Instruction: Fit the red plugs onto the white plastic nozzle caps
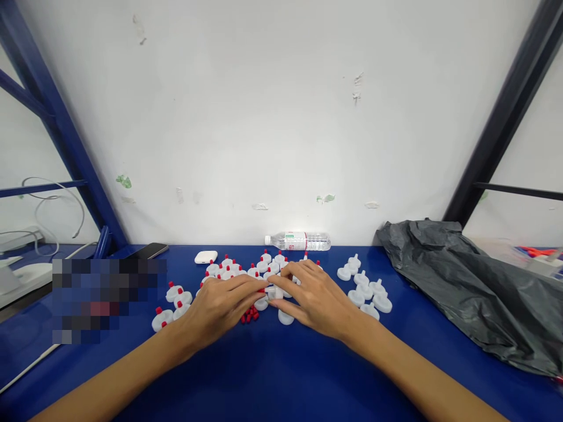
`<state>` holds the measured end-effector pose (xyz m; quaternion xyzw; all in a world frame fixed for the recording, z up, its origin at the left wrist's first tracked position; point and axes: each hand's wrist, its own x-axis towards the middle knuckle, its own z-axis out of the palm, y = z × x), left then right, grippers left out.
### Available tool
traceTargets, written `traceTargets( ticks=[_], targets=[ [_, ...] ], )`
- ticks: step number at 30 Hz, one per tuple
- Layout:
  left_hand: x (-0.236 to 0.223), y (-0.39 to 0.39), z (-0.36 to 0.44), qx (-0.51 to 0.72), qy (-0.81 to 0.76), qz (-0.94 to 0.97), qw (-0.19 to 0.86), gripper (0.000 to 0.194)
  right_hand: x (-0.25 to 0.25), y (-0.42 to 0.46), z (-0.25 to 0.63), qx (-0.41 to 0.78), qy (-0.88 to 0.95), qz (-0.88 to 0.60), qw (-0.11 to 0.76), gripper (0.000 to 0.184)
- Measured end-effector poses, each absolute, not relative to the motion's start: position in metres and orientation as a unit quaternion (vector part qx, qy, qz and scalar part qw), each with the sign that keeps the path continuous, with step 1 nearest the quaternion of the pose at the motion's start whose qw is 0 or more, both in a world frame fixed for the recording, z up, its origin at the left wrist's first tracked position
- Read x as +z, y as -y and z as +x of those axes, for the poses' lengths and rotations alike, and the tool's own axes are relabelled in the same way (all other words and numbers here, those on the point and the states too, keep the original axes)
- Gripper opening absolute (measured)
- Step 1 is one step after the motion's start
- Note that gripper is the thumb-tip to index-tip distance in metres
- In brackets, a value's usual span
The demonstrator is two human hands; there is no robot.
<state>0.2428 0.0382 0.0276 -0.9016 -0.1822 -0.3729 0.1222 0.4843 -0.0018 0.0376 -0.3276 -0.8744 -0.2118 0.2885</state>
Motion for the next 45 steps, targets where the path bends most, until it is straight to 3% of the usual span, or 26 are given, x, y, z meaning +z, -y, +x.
traceTargets(
  ticks=[11, 23, 34, 45],
  targets=[
    [0.027, -0.038, 0.246, -0.35, 0.206, -0.907, 0.112, 0.024, 0.034, 0.003, 0.484, -0.222, 0.871, -0.293, 0.325, 0.035],
    [0.032, -0.028, 0.249, -0.378, 0.194, -0.905, -0.007, 0.023, 0.039, 0.016, 0.472, -0.293, 0.86, -0.243, 0.34, 0.039],
    [0.03, -0.021, 0.251, -0.367, 0.207, -0.903, -0.08, 0.025, 0.04, 0.019, 0.467, -0.288, 0.864, -0.23, 0.344, 0.044],
    [0.052, -0.032, 0.241, -0.203, 0.293, -0.934, 0.011, 0.02, 0.043, -0.003, 0.488, -0.293, 0.852, -0.342, 0.268, 0.026]
  ],
)
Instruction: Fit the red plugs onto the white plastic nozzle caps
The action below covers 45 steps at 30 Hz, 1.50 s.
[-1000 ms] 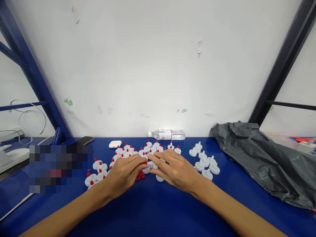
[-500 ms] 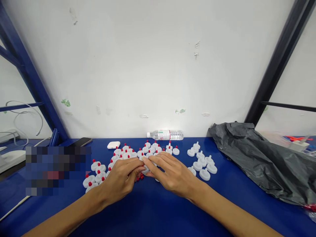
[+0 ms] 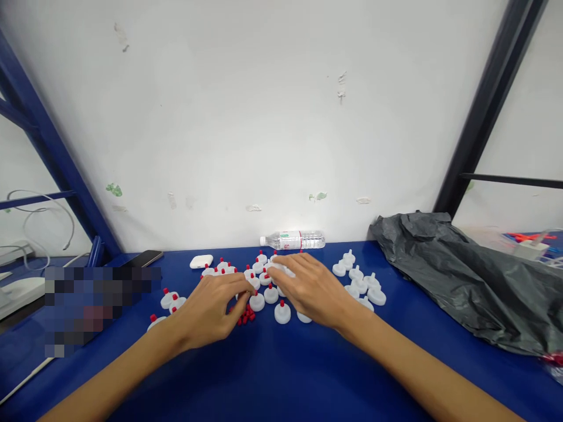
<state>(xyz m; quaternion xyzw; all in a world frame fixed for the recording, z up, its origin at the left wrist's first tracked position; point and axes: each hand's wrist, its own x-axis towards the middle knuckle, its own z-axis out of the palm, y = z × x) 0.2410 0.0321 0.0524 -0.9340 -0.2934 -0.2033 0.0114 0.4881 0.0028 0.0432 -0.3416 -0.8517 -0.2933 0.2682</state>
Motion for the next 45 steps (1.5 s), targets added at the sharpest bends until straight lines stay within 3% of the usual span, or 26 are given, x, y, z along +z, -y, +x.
traceTargets(
  ticks=[5, 11, 19, 26, 32, 45],
  targets=[
    [0.05, -0.041, 0.234, -0.085, 0.304, -0.947, 0.058, 0.021, 0.048, -0.017, 0.516, -0.286, 0.806, -0.454, 0.25, 0.014],
    [0.05, -0.045, 0.231, -0.049, 0.307, -0.948, 0.064, 0.025, 0.056, -0.02, 0.53, -0.241, 0.774, -0.539, 0.227, 0.012],
    [0.045, -0.046, 0.234, -0.027, 0.292, -0.952, 0.084, 0.023, 0.042, -0.025, 0.525, -0.202, 0.783, -0.586, 0.058, 0.023],
    [0.042, -0.047, 0.234, -0.042, 0.293, -0.952, 0.079, 0.019, 0.055, -0.028, 0.54, -0.225, 0.714, -0.661, 0.053, 0.05],
    [0.043, -0.044, 0.235, -0.044, 0.294, -0.951, 0.081, 0.016, 0.045, -0.041, 0.577, -0.211, 0.625, -0.752, 0.024, 0.041],
    [0.044, -0.043, 0.235, -0.046, 0.31, -0.945, 0.092, 0.016, 0.032, -0.041, 0.576, -0.174, 0.654, -0.736, 0.003, 0.038]
  ],
)
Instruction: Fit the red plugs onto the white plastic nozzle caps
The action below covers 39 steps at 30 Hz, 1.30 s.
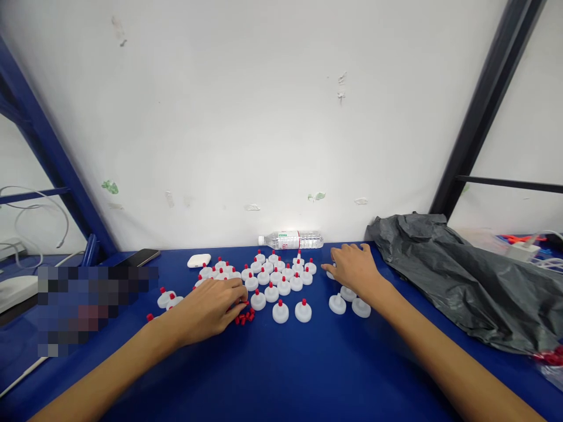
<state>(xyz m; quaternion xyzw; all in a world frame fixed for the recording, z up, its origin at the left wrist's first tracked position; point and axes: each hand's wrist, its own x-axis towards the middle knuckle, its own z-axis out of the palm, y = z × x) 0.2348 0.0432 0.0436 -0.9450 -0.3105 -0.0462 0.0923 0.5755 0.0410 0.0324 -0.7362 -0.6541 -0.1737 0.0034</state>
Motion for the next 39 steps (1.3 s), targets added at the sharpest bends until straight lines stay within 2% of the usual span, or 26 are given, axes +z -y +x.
traceTargets(
  ticks=[5, 17, 24, 28, 35, 39],
  targets=[
    [0.046, -0.042, 0.235, -0.051, 0.319, -0.942, 0.088, 0.013, 0.031, -0.039, 0.572, -0.166, 0.671, -0.722, -0.021, 0.033],
    [0.053, -0.038, 0.24, -0.059, 0.336, -0.937, 0.075, 0.011, 0.036, -0.026, 0.55, -0.176, 0.707, -0.684, -0.033, 0.042],
    [0.052, -0.039, 0.24, -0.08, 0.348, -0.932, 0.067, 0.01, 0.039, -0.022, 0.544, -0.177, 0.715, -0.675, -0.045, 0.022],
    [0.051, -0.038, 0.241, -0.099, 0.346, -0.931, 0.061, 0.012, 0.045, -0.023, 0.538, -0.207, 0.714, -0.669, 0.008, 0.024],
    [0.047, -0.041, 0.241, -0.141, 0.334, -0.93, 0.063, 0.021, 0.041, -0.019, 0.519, -0.284, 0.736, -0.587, 0.183, 0.028],
    [0.045, -0.041, 0.241, -0.168, 0.309, -0.935, 0.047, 0.028, 0.037, -0.014, 0.505, -0.293, 0.761, -0.531, 0.228, 0.029]
  ],
)
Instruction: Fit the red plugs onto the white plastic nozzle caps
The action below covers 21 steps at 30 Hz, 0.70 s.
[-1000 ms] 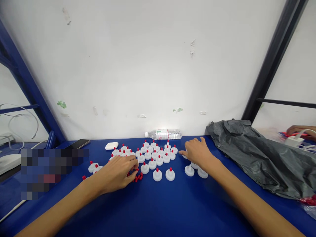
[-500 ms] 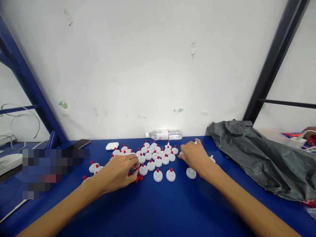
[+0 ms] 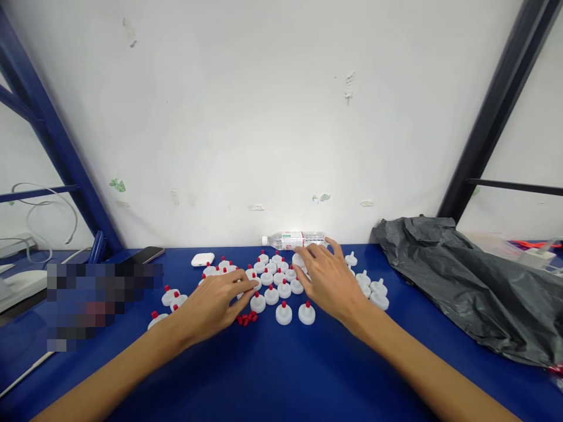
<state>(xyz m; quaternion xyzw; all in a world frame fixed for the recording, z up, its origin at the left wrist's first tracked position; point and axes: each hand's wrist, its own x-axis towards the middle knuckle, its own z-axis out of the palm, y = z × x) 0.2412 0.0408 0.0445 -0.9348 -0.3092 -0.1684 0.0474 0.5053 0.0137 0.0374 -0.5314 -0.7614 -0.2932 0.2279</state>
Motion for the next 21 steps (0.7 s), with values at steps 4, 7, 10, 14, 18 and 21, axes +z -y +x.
traceTargets(
  ticks=[4, 7, 10, 14, 18, 21],
  targets=[
    [0.046, -0.037, 0.243, -0.21, 0.324, -0.922, 0.039, 0.03, 0.037, -0.009, 0.497, -0.294, 0.787, -0.482, 0.25, 0.031],
    [0.047, -0.035, 0.243, -0.24, 0.329, -0.913, 0.037, 0.031, 0.038, -0.006, 0.494, -0.286, 0.805, -0.446, 0.266, 0.032],
    [0.047, -0.033, 0.243, -0.261, 0.319, -0.911, 0.029, 0.031, 0.039, -0.002, 0.49, -0.284, 0.814, -0.424, 0.277, 0.034],
    [0.045, -0.035, 0.244, -0.284, 0.298, -0.911, 0.012, 0.031, 0.04, 0.0, 0.487, -0.284, 0.816, -0.42, 0.277, 0.038],
    [0.04, -0.038, 0.245, -0.351, 0.255, -0.901, 0.001, 0.028, 0.039, 0.0, 0.485, -0.282, 0.827, -0.399, 0.278, 0.033],
    [0.037, -0.039, 0.246, -0.414, 0.201, -0.888, -0.007, 0.02, 0.04, 0.001, 0.484, -0.269, 0.837, -0.382, 0.285, 0.03]
  ],
)
